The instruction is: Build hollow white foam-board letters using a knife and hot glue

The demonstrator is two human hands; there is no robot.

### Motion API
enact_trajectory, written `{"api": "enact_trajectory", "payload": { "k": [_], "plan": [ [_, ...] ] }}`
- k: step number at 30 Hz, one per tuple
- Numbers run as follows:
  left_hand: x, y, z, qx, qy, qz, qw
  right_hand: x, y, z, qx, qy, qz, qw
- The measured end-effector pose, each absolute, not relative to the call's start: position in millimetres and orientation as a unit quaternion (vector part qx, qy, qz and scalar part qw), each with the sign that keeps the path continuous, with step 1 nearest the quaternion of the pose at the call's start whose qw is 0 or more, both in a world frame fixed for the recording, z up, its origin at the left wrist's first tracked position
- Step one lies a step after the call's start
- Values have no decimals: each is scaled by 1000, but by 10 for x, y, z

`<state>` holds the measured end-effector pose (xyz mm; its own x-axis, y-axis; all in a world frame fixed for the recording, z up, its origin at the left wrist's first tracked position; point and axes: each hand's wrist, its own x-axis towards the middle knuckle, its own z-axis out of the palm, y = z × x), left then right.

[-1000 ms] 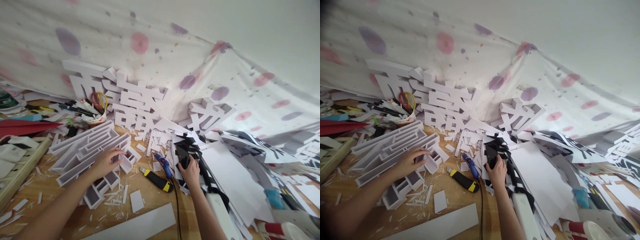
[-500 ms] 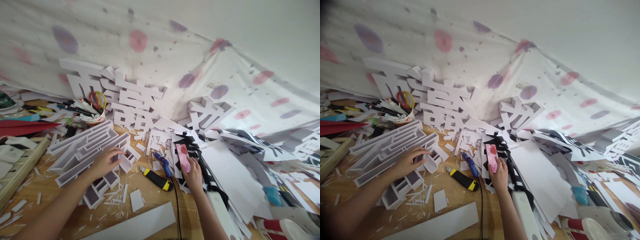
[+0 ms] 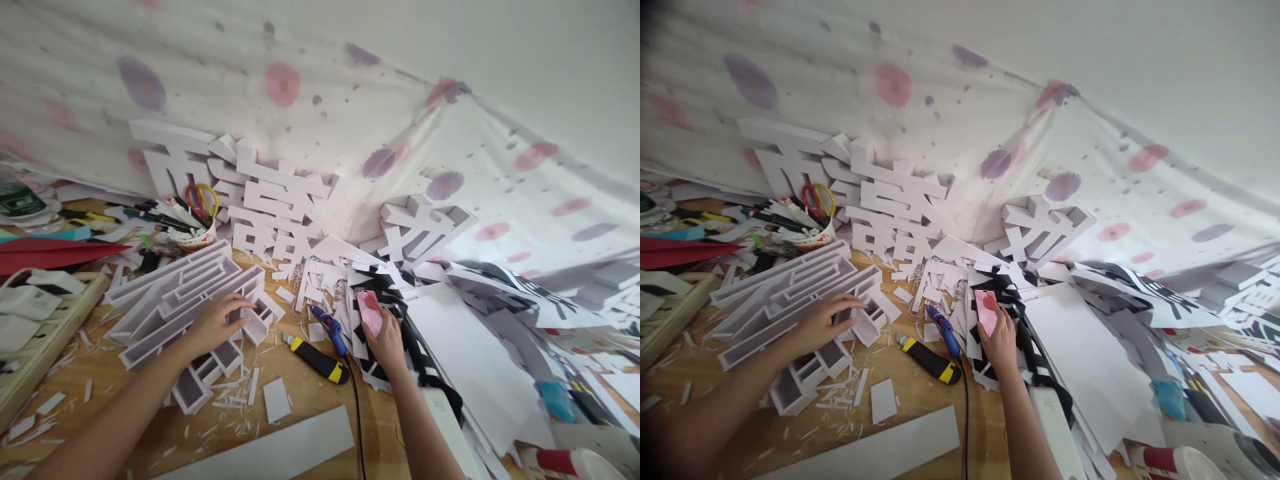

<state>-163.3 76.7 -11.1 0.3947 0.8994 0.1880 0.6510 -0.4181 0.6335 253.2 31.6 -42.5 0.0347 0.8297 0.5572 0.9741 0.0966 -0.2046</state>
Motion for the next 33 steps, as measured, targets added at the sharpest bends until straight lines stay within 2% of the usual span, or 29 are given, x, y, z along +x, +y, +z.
{"api": "enact_trajectory", "payload": {
  "k": [9, 19, 33],
  "plan": [
    [-1633, 765, -87, 801, 480, 260, 246, 2508, 51, -420, -658, -667, -119, 329],
    [-1631, 764, -94, 799, 485, 261, 243, 2499, 40, -403, -622, -736, -106, 248],
    [-1623, 765, -72, 798, 485, 261, 246, 2593, 24, -379, -662, -682, -139, 277]
  ]
}}
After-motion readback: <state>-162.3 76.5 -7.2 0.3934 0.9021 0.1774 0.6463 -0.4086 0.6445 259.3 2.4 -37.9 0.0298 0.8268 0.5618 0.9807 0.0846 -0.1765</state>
